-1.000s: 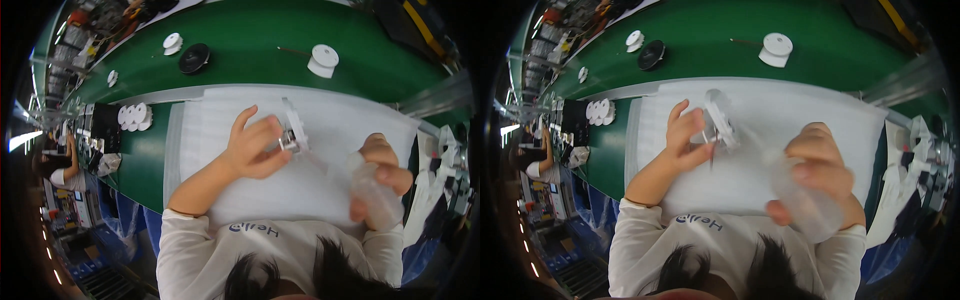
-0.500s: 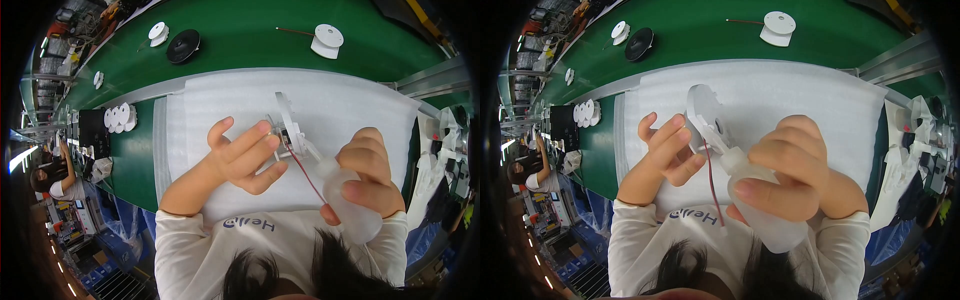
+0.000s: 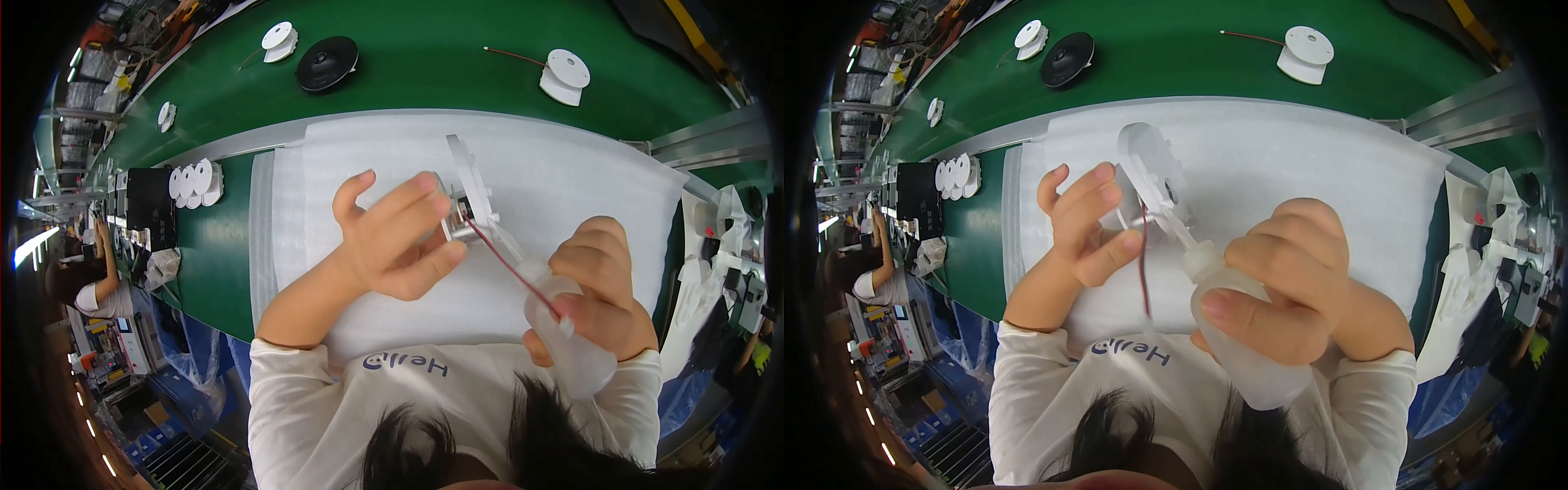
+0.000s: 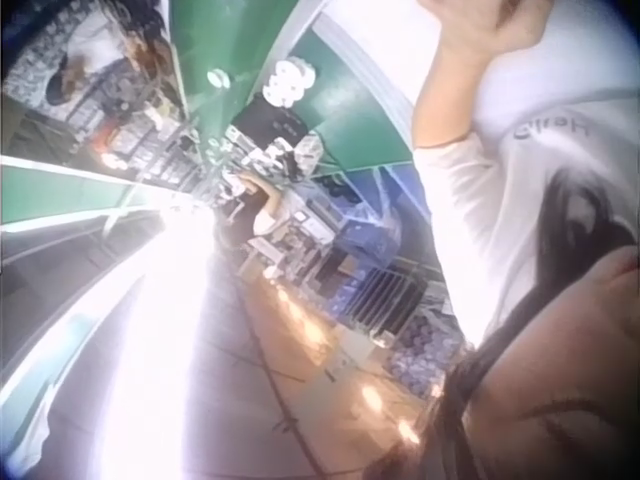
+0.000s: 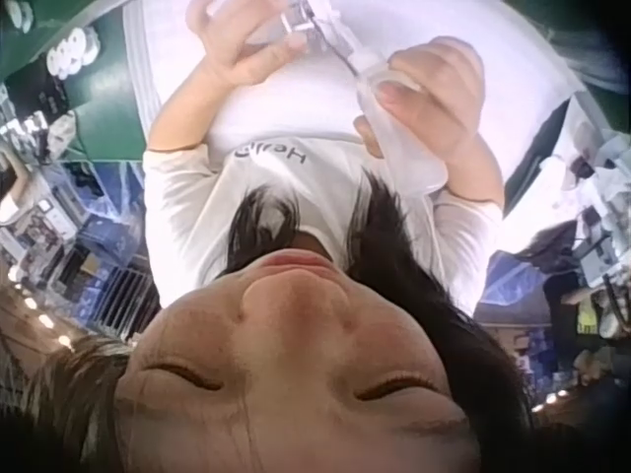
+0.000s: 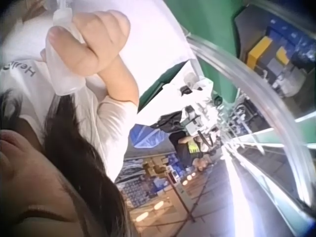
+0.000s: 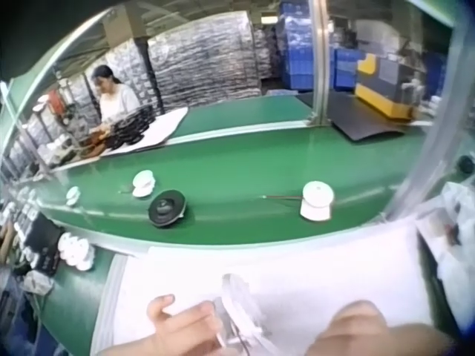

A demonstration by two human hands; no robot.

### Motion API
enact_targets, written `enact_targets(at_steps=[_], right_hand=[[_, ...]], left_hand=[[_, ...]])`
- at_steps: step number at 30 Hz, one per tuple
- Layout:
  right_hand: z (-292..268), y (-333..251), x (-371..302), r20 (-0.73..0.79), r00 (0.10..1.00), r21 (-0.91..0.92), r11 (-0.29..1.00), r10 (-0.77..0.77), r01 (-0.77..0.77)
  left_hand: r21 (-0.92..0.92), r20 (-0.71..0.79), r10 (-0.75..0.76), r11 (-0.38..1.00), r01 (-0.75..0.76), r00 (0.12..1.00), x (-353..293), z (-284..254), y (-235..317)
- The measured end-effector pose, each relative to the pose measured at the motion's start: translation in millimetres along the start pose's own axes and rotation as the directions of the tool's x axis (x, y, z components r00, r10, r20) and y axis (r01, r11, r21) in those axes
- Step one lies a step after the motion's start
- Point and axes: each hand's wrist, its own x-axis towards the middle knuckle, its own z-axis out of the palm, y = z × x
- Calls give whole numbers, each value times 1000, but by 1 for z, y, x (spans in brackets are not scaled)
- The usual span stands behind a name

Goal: The person applies adhesive to small plastic electronic components using a needle-tip applicator bottle.

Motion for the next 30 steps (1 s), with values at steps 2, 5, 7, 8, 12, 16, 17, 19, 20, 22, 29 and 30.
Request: enact_targets(at_steps=[2,5,7,8,12,16,17,19,20,22,29,30], right_hand=[[1,2,-2,7,1000,-4,1000,-22,22],[3,3,-3,30,999,0,1000,-29,29],[2,3,-4,36,999,-13,999,-30,30],[2,3,-4,41,999,-23,999,-31,32],[3,3,-6,31,999,-24,999,-36,37],[5,3,-9,-4,997,-34,996,-79,79],[5,3,-10,-43,995,-6,996,-91,91],[1,2,-9,-7,996,-16,996,-85,85],[0,1,-9,29,996,-26,996,-81,81],[-1,3,-9,39,996,-20,996,-82,83],[4,5,-9,1,996,-20,996,-88,88],[4,5,-9,2,996,-19,996,-87,87]], left_hand=[[-30,9,-59,998,59,998,-1,-1,-1],[-105,-12,-151,983,149,988,-6,4,-3],[-159,-46,-185,972,176,982,-4,7,-5],[-209,-26,-212,957,202,977,-2,7,-6],[-320,23,-304,900,295,952,-2,3,-5],[-448,15,-412,812,374,911,1,7,0],[-514,73,-472,737,439,879,0,7,1],[-574,137,-524,650,499,840,0,6,1],[-614,187,-541,588,527,820,0,4,1],[-649,239,-553,520,555,798,1,3,1],[-725,323,-577,358,588,750,8,-3,6],[-753,367,-591,264,603,718,9,-3,7]])
